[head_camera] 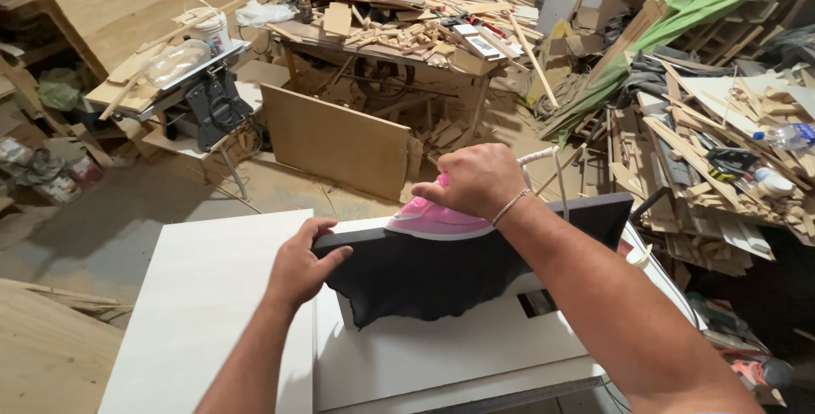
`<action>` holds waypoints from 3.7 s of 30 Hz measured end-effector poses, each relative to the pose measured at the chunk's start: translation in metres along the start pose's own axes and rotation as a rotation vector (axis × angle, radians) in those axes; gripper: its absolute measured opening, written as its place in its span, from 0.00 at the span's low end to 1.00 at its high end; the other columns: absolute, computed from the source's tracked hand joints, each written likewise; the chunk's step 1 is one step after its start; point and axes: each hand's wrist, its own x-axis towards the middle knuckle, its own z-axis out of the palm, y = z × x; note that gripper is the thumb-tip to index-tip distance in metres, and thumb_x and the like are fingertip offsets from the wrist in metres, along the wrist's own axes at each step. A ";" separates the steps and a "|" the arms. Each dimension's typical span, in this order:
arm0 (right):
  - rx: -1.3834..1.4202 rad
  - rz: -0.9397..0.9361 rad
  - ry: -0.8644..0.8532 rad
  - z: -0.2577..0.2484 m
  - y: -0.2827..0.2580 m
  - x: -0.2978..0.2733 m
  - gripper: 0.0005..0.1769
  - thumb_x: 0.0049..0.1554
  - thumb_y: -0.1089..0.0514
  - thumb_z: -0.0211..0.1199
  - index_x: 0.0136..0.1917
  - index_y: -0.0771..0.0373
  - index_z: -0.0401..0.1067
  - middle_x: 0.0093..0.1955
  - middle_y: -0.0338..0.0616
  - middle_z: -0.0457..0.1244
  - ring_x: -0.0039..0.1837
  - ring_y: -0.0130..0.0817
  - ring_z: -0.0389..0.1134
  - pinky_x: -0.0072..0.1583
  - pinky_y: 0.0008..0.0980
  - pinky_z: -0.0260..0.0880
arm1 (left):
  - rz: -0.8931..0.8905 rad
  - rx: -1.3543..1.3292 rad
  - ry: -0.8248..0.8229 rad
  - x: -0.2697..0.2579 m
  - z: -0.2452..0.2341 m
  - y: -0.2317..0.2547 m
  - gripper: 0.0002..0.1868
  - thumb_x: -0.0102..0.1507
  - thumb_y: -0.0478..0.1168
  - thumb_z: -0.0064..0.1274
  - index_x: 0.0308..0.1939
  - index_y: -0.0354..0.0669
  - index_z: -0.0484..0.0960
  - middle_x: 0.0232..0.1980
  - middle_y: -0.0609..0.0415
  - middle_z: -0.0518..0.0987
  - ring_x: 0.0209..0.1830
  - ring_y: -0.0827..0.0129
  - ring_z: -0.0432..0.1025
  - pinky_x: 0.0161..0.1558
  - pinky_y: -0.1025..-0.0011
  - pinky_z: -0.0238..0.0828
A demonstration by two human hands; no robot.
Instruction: Applying edge banding to a wooden board using a clothes iron and trimming the excess
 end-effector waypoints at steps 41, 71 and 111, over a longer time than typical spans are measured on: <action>0.066 -0.059 -0.010 -0.012 -0.060 0.015 0.37 0.50 0.19 0.45 0.38 0.50 0.76 0.36 0.47 0.68 0.48 0.49 0.73 0.51 0.46 0.70 | -0.179 -0.592 0.140 -0.022 0.062 -0.010 0.19 0.49 0.41 0.74 0.17 0.40 0.76 0.16 0.53 0.72 0.22 0.69 0.65 0.31 0.65 0.63; -0.027 -0.002 -0.068 -0.014 -0.009 0.001 0.36 0.49 0.18 0.46 0.38 0.47 0.76 0.38 0.46 0.69 0.50 0.46 0.73 0.52 0.43 0.72 | -0.188 -0.554 0.150 -0.015 0.062 -0.010 0.18 0.51 0.42 0.74 0.17 0.41 0.78 0.16 0.52 0.75 0.19 0.70 0.67 0.30 0.65 0.66; 0.150 -0.103 -0.082 -0.026 -0.134 0.038 0.41 0.49 0.20 0.44 0.44 0.55 0.79 0.42 0.52 0.71 0.54 0.53 0.73 0.54 0.47 0.70 | -0.096 -0.659 0.162 -0.010 0.075 -0.032 0.14 0.50 0.43 0.73 0.26 0.38 0.85 0.21 0.48 0.78 0.28 0.68 0.71 0.37 0.59 0.71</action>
